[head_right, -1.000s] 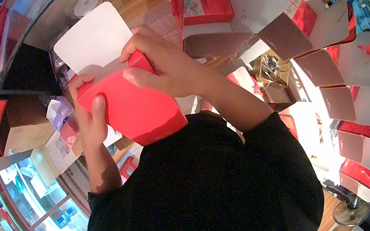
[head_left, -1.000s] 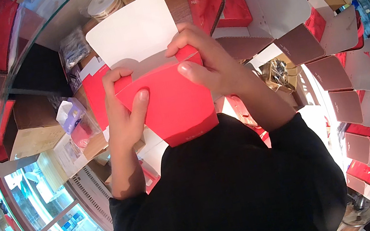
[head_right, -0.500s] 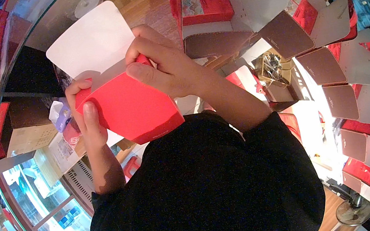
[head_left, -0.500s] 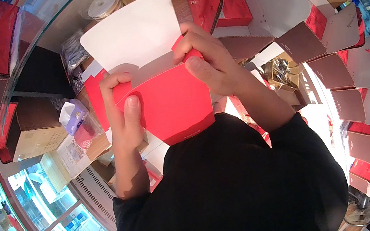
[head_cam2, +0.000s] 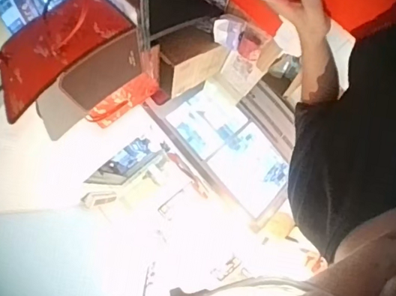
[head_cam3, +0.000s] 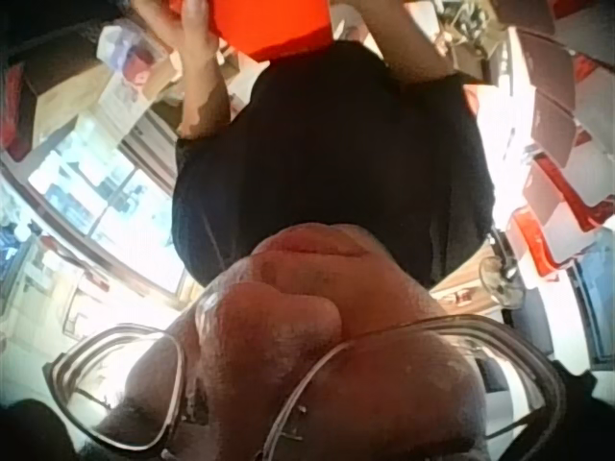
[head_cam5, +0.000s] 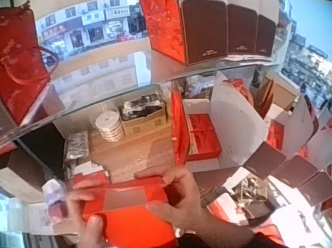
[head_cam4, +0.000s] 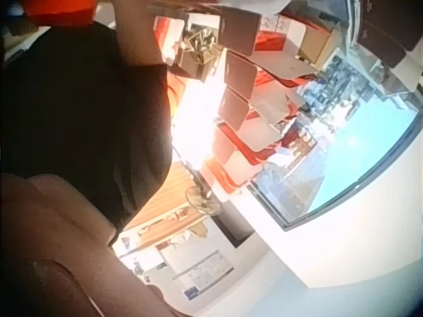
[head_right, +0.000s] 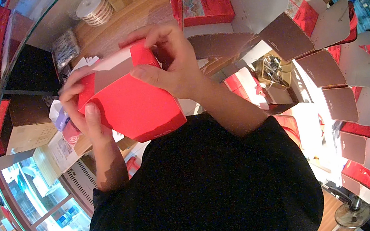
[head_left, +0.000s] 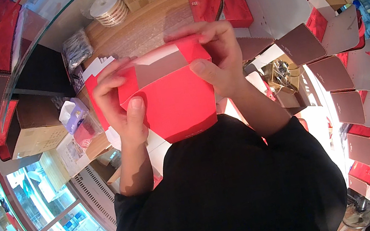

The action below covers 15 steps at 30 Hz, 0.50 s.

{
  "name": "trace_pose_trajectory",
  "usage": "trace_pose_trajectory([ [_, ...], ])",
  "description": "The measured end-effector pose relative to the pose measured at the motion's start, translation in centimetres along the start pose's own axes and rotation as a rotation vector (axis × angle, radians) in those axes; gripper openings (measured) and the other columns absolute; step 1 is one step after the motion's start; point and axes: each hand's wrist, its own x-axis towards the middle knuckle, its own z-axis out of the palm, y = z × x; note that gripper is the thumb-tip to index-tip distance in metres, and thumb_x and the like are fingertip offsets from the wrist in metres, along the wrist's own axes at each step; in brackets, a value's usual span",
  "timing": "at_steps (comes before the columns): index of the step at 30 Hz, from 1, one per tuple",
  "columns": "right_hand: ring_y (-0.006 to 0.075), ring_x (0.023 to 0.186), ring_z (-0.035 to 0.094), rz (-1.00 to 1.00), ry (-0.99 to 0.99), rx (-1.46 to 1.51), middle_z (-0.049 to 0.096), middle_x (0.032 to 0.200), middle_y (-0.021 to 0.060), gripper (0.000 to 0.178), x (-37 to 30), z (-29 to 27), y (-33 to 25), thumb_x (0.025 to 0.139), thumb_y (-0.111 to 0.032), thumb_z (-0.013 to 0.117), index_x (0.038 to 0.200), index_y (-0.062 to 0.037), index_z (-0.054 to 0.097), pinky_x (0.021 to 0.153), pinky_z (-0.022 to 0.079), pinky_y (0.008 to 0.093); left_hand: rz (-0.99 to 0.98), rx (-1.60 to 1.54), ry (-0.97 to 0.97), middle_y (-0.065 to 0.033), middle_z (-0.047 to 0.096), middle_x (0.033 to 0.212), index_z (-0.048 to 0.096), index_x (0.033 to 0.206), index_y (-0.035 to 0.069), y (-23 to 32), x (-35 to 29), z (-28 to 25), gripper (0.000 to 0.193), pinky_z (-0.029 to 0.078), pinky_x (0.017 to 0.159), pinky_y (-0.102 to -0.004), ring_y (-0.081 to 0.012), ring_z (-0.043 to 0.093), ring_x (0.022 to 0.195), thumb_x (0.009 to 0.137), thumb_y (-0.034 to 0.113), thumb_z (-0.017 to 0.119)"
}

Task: The person folds flat red cardboard sheets into small rectangular boxes by hand. They repeatedly fold the sides and flaps to form the box structure and then place the finished boxes into a larger white cardboard container on the table.

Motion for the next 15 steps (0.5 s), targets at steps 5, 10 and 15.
trace_pose_trajectory([
  [5,0.0213,0.108,0.051,-0.020,-0.167,-0.083,0.052,0.114,0.0124,0.028,0.2,-1.3,0.3,0.077,-0.009,0.068,0.101,-0.0017,0.055,0.091,0.041,0.0330,0.050,-0.076,-0.007,-0.0193,0.049,0.113,0.045,0.111,0.005,-0.4,0.2,0.3,0.038,0.037,0.096,-0.0493,-0.0383,0.050,0.110,0.083,0.026,0.061],
  [10,0.0222,0.109,0.050,-0.009,-0.302,-0.257,0.051,0.117,0.0132,0.028,0.3,-2.4,0.6,0.075,-0.007,0.068,0.100,-0.0031,0.057,0.093,0.039,0.0345,0.022,-0.034,-0.089,-0.0161,0.049,0.115,0.051,0.105,0.004,-0.9,0.0,-0.7,0.031,0.040,0.094,-0.0427,-0.0317,0.051,0.110,0.079,0.015,0.064],
  [15,0.0237,0.114,0.048,0.129,-0.231,-0.165,0.047,0.124,0.0153,0.027,0.0,-1.6,0.4,0.075,-0.005,0.065,0.100,-0.0038,0.056,0.095,0.038,0.0354,0.015,-0.045,-0.169,-0.0168,0.047,0.120,0.050,0.107,0.003,-1.0,0.4,-0.9,0.029,0.039,0.094,-0.0395,-0.0287,0.051,0.110,0.085,0.021,0.057],
])
